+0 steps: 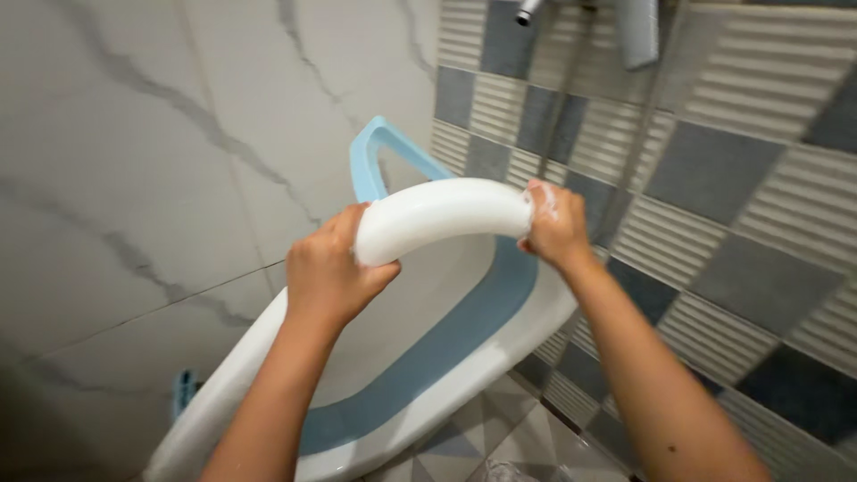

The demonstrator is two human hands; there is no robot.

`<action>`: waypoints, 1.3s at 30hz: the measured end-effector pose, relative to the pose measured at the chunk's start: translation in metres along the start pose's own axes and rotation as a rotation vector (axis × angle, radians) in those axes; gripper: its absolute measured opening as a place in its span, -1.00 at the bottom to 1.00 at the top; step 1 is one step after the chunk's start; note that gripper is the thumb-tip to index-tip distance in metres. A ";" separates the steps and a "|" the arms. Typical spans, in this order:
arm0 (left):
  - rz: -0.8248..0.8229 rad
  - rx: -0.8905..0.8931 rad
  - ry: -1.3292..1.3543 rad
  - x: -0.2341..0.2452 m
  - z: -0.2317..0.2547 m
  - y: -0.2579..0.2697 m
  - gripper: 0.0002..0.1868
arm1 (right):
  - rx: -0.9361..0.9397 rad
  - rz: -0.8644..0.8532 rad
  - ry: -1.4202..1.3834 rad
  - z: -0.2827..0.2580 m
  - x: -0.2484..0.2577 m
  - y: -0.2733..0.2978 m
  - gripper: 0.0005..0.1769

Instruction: The person scrubs a white and blue baby bathtub with a pink cloth, cleaning the rim, interior, and exterior surfaces. The bathtub is rotated and tilted to access different areas while scrubbing.

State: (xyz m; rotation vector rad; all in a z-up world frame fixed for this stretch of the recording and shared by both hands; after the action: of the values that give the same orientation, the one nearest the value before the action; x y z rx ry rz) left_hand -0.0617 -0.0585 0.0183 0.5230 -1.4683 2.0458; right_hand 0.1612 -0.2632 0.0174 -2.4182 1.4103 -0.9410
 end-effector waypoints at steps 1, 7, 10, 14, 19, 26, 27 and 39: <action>-0.003 -0.036 -0.004 -0.005 0.004 0.001 -0.39 | -0.025 0.030 -0.024 0.014 0.001 0.006 -0.54; -0.070 -0.047 -0.029 -0.042 0.009 0.014 -0.31 | -0.088 0.041 -0.149 0.063 0.003 0.033 -0.48; -0.077 -0.040 -0.046 -0.054 0.006 0.015 -0.28 | -0.076 0.046 -0.143 0.071 0.007 0.033 -0.47; -0.083 -0.006 -0.040 -0.057 0.001 0.015 -0.29 | -0.138 -0.017 -0.313 0.073 0.009 0.033 -0.49; -0.068 0.014 -0.033 -0.054 -0.006 0.013 -0.30 | 0.006 -0.359 -0.581 0.065 0.022 0.043 -0.29; -0.045 -0.002 0.020 -0.044 -0.004 0.015 -0.30 | -0.229 -0.429 -0.410 0.083 0.035 0.026 -0.55; -0.055 0.009 0.015 -0.044 -0.003 0.014 -0.30 | -0.223 -0.446 -0.378 0.081 0.035 0.017 -0.60; -0.071 0.014 0.002 -0.046 -0.004 0.011 -0.31 | 0.245 -0.242 -0.032 0.047 0.032 0.015 -0.80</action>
State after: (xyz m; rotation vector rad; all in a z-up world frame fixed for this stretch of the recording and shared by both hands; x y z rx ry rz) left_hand -0.0333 -0.0677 -0.0189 0.5703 -1.4147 2.0026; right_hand 0.1899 -0.3050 -0.0126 -2.4374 0.9430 -1.0530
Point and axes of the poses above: each hand's wrist, its own y-axis away from the middle knuckle, its own x-axis out of the back of the hand, z = x × y, the point moved 4 cm from there along -y, towards the middle knuckle, and after that the axes turned 13 degrees about -z, right-handed, at the moved point
